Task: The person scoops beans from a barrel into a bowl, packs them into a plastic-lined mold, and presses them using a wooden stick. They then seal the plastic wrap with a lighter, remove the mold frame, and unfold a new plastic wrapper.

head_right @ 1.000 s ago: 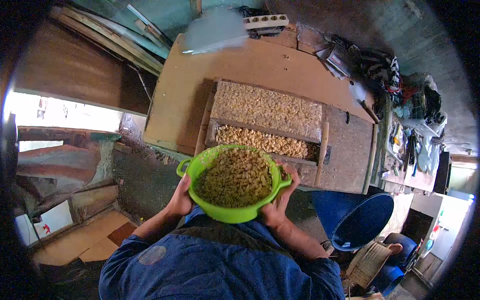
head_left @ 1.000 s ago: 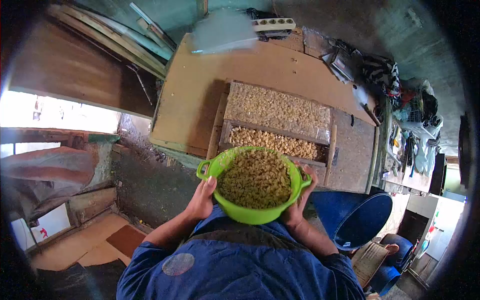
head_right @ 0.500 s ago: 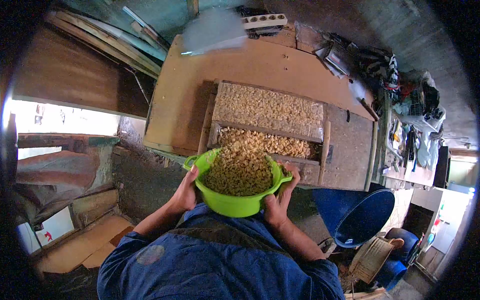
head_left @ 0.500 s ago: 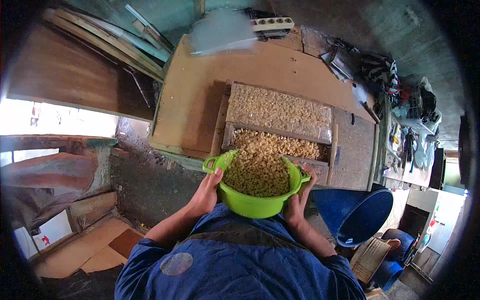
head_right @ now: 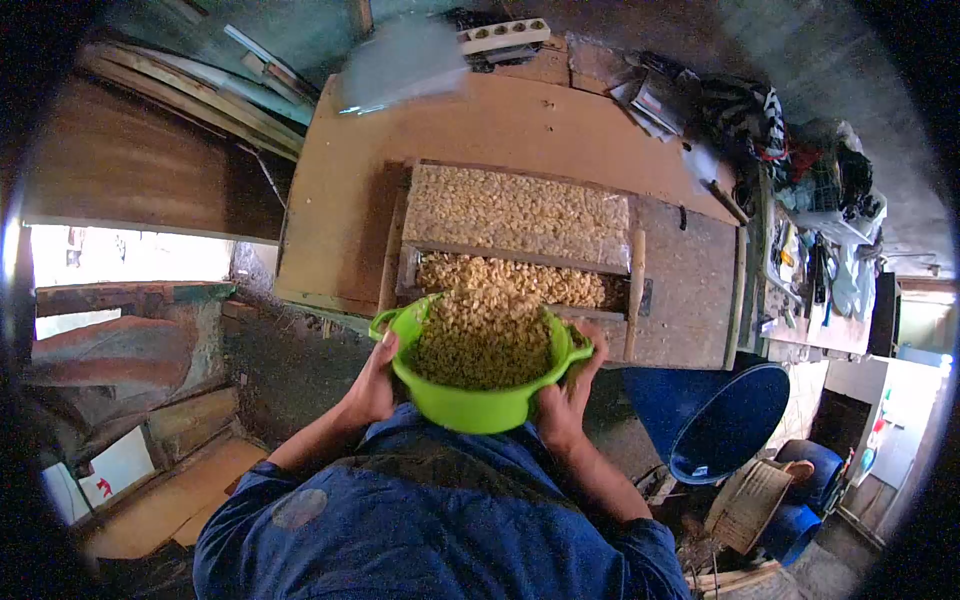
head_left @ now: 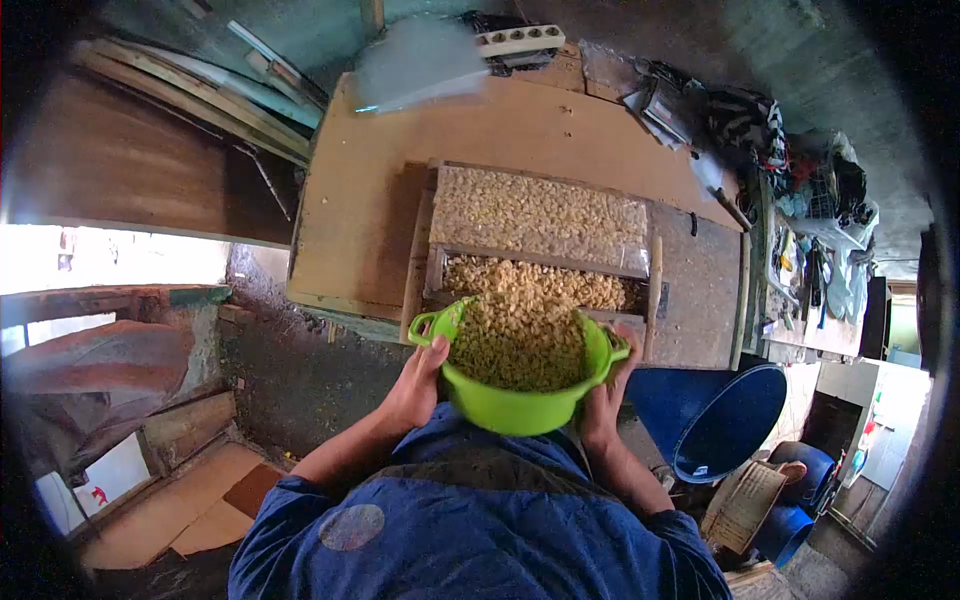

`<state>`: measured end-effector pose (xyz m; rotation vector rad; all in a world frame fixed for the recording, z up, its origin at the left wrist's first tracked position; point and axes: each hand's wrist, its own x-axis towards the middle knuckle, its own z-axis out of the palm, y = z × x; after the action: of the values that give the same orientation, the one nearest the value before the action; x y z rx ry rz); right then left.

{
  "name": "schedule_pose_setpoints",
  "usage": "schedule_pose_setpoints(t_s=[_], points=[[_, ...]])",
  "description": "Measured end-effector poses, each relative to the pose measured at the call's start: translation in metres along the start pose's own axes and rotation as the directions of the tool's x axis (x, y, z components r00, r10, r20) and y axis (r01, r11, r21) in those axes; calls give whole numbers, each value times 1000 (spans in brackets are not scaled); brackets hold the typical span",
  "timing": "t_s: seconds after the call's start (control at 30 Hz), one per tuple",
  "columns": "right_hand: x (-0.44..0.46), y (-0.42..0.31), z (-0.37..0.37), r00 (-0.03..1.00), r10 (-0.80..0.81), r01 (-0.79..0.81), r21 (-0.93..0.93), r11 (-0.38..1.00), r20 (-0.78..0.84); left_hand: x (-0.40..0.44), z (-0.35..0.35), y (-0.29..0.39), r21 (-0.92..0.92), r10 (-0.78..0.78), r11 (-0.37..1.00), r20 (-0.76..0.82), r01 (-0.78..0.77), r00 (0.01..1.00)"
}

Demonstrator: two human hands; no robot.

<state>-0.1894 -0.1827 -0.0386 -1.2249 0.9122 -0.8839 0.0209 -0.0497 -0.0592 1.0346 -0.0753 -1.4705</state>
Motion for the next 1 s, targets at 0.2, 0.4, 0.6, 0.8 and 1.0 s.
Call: schedule_pose_setpoints(t_s=[0.2,0.4,0.6,0.8,1.0], points=[[9,3,-20,999,-44,43,56,998,29,16,17,-7,-17,-82,997,-54,81,995],[16,1,-39,999,-17,17,4,1000,33,30,38,-11,-67,-39,997,2,39,999],[12,-7,-59,999,-41,41,15,999,-6,31,42,-31,-8,-31,999,28,32,999],[17,-25,-77,997,-79,79,12,997,3,39,75,-32,-55,-76,995,26,78,997],[34,-22,-108,999,-24,23,-12,1000,-45,60,101,-41,-139,-102,984,80,112,992]])
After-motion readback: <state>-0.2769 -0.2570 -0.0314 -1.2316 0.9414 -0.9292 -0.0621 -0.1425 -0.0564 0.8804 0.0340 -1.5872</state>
